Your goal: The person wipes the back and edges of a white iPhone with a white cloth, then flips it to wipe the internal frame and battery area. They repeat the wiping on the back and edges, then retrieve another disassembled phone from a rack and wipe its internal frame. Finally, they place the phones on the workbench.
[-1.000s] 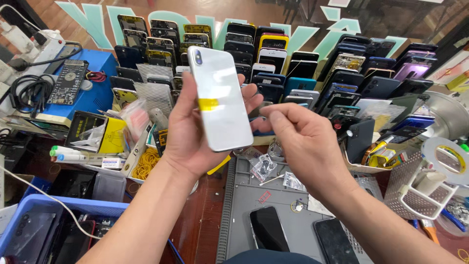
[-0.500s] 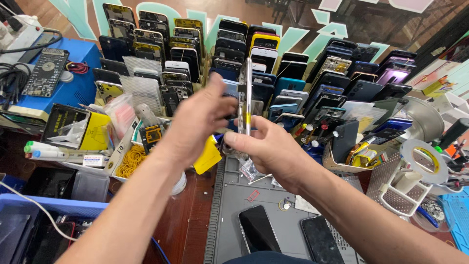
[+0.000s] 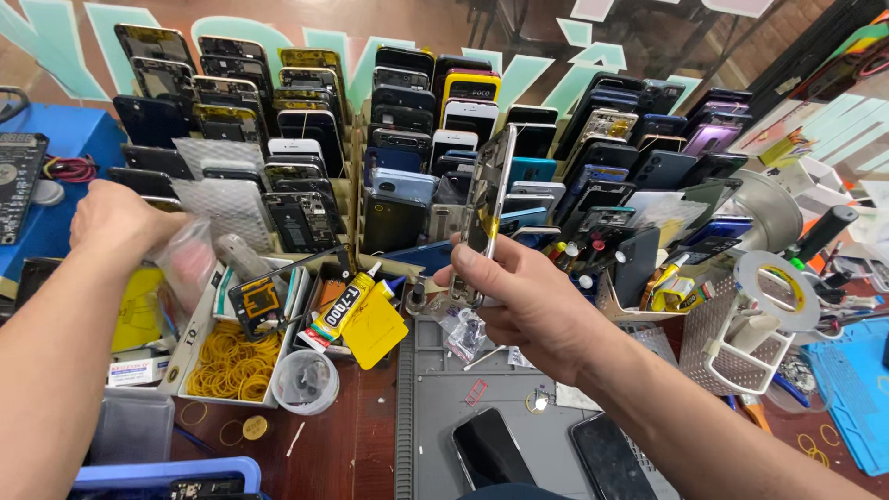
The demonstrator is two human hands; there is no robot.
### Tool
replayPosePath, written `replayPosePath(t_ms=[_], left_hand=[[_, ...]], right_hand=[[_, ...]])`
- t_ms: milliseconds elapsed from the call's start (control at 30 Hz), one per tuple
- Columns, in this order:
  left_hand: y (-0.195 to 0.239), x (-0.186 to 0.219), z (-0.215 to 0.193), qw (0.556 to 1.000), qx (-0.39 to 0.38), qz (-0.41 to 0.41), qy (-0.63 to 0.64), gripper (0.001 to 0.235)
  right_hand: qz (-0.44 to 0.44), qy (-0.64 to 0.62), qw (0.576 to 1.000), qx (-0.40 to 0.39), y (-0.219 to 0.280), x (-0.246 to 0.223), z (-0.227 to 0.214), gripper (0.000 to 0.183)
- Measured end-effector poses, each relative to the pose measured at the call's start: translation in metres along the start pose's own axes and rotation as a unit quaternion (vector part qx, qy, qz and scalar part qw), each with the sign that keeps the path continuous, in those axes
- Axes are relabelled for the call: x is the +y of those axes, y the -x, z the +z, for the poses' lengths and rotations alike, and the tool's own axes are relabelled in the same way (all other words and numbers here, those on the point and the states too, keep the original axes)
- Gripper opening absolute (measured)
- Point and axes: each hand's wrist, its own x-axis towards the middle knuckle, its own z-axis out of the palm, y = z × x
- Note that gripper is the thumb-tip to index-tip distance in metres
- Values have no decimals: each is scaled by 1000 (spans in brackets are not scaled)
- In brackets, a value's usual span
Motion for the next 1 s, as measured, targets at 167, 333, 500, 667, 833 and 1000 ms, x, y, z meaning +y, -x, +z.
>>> replayPosePath(t_ms=[167,333,500,667,833,1000], left_hand=[[5,9,8,999,38,21,32,100],[-4,-8,2,992,89,36,79,98],[-20,-16,-35,975,127,117,137,74],[17,11,-89,862,-44,265,429,43],[131,77,-109,641,-229,307,665,30],[307,196,-33,467,-461,238,716,39]], right_hand=[[1,1,1000,16,0,-4,0,60],[-12,10,1000,13,1,-4,0,57],[-17,-22,1000,-5,11,4,-8,55],[-10,-33,999,21,37,20,-40,54],[-10,-52,997,52,67,31,-72,55],[-26,-101,991,82,99,49,-130,52]])
